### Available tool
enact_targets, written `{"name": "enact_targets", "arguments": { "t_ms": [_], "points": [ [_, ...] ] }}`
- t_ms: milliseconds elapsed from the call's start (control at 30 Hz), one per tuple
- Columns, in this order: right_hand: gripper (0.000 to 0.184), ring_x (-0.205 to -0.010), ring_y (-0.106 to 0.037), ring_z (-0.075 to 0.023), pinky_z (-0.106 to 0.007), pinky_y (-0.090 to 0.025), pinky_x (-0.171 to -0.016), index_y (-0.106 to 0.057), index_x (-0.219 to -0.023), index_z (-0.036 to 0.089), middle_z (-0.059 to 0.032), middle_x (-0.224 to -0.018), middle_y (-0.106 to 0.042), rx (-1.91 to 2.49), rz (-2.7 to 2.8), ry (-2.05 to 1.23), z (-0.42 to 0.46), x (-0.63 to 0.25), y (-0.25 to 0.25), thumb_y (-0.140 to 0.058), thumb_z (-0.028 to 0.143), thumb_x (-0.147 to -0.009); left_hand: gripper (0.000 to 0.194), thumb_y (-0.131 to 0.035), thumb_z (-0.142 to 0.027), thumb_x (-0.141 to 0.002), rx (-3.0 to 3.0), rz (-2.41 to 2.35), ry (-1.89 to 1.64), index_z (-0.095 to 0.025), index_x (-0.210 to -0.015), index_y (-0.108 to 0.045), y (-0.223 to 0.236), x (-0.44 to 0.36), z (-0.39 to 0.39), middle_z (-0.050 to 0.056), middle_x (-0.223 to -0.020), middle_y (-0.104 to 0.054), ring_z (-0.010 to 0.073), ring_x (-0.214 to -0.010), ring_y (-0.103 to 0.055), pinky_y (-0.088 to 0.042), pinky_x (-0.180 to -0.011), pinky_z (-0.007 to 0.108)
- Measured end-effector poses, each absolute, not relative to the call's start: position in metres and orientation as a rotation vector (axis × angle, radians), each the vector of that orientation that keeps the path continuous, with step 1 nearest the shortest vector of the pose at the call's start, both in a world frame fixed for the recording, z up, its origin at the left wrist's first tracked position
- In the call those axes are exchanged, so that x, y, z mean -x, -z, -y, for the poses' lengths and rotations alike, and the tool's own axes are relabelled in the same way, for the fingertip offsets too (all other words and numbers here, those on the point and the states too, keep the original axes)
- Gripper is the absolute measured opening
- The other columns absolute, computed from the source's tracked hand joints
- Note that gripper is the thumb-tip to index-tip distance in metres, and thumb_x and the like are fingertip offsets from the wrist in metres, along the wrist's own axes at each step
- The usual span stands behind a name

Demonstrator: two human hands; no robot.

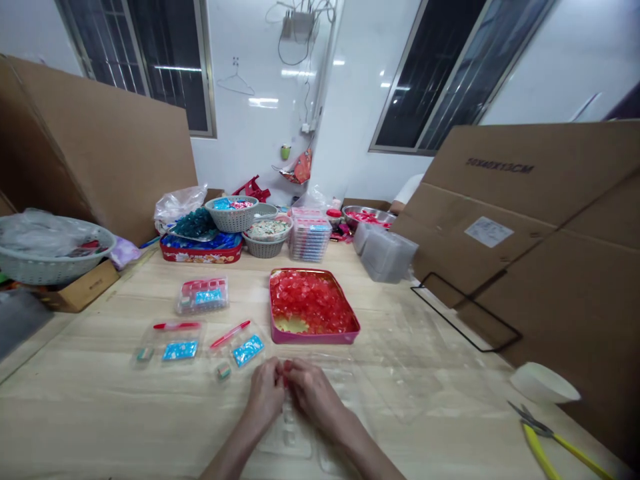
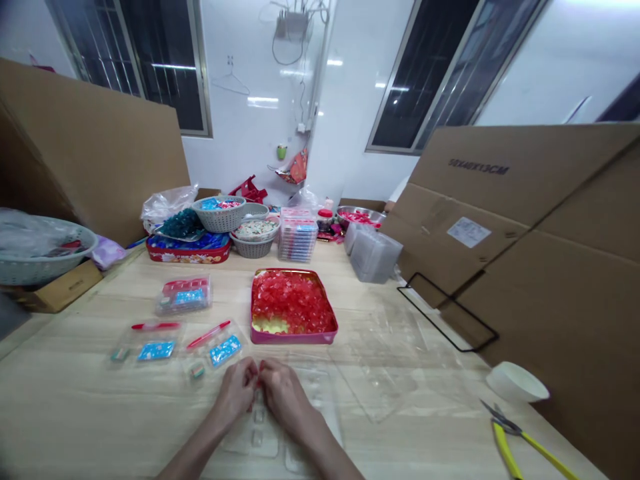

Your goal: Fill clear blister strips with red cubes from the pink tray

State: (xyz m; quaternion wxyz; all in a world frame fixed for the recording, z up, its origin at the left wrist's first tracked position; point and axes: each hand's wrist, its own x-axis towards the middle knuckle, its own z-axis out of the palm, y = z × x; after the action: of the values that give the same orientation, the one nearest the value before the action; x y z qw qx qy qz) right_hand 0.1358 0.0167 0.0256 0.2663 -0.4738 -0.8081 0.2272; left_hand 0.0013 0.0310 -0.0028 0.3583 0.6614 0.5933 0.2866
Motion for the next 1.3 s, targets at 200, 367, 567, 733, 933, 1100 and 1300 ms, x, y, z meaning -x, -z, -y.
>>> {"name": "enact_targets", "arguments": {
  "t_ms": [200, 367, 567, 733, 933, 1100, 1300],
  "points": [
    [0.025, -0.070, -0.058, -0.0146, -0.022, -0.041, -0.064, -0.067, -0.074, 0.016, -0.0050, -0.079, -0.066, 1.274, 2.217, -0.596, -0.016, -0.136, -0.027, -0.046, 0.003, -0.078, 0.021, -0.042, -0.005, -0.068, -1.756, -1.450, -0.838, -0.019, -0.075, -0.056, 0.013, -0.003, -0.028, 0.002, -0.072, -0.058, 0.0175, -0.072, -0.056, -0.040, -0.066, 0.026],
    [0.021, -0.068, -0.059, -0.0143, -0.022, -0.040, -0.063, -0.067, -0.076, 0.017, -0.0029, -0.074, -0.066, 1.479, 2.070, -0.429, -0.051, -0.175, -0.049, -0.049, 0.006, -0.078, 0.016, -0.044, -0.016, -0.075, -1.744, -1.398, -0.864, -0.019, -0.079, -0.058, 0.019, -0.004, -0.027, 0.003, -0.071, -0.058, 0.0199, -0.073, -0.056, -0.041, -0.069, 0.029],
    [0.024, -0.075, -0.061, -0.0193, -0.025, -0.038, -0.067, -0.066, -0.067, 0.016, -0.0064, -0.070, -0.067, 1.812, 2.080, -0.284, -0.121, -0.210, -0.052, -0.051, -0.002, -0.062, 0.011, -0.050, -0.016, -0.071, -1.696, -1.425, -0.921, -0.021, -0.076, -0.059, 0.021, -0.007, -0.025, 0.002, -0.067, -0.057, 0.0205, -0.074, -0.057, -0.041, -0.070, 0.029],
    [0.021, -0.071, -0.060, -0.0177, -0.024, -0.037, -0.063, -0.061, -0.058, 0.015, -0.0041, -0.063, -0.064, 1.791, 2.039, -0.370, -0.134, -0.210, -0.044, -0.052, -0.003, -0.055, 0.010, -0.052, -0.014, -0.069, -1.700, -1.453, -0.915, -0.020, -0.073, -0.059, 0.019, -0.005, -0.027, 0.001, -0.064, -0.055, 0.0191, -0.069, -0.056, -0.040, -0.067, 0.028],
    [0.008, -0.067, -0.059, -0.0151, -0.023, -0.043, -0.061, -0.062, -0.076, 0.015, -0.0023, -0.071, -0.066, 1.548, 1.903, -0.650, -0.102, -0.217, -0.060, -0.056, 0.018, -0.071, 0.011, -0.052, -0.012, -0.067, -1.617, -1.473, -0.973, -0.016, -0.074, -0.059, 0.003, -0.004, -0.027, 0.000, -0.064, -0.054, 0.0149, -0.058, -0.053, -0.040, -0.058, 0.026],
    [0.023, -0.058, -0.055, -0.0121, -0.023, -0.041, -0.057, -0.063, -0.076, 0.015, -0.0007, -0.067, -0.064, 1.112, 1.398, -1.301, -0.047, -0.194, -0.059, -0.073, 0.034, -0.067, 0.040, -0.056, -0.016, -0.065, -1.383, -1.099, -1.167, -0.018, -0.105, -0.058, -0.031, -0.010, -0.020, 0.007, -0.100, -0.059, 0.0161, -0.080, -0.058, -0.049, -0.061, 0.024],
    [0.026, -0.066, -0.059, -0.0151, -0.027, -0.045, -0.064, -0.066, -0.073, 0.016, -0.0027, -0.073, -0.066, 1.009, 1.252, -1.434, -0.009, -0.167, -0.052, -0.079, 0.035, -0.061, 0.021, -0.059, -0.013, -0.068, -1.460, -0.877, -1.111, -0.016, -0.088, -0.066, -0.047, -0.001, -0.011, 0.007, -0.091, -0.064, 0.0176, -0.081, -0.062, -0.052, -0.070, 0.027]
  ]
}}
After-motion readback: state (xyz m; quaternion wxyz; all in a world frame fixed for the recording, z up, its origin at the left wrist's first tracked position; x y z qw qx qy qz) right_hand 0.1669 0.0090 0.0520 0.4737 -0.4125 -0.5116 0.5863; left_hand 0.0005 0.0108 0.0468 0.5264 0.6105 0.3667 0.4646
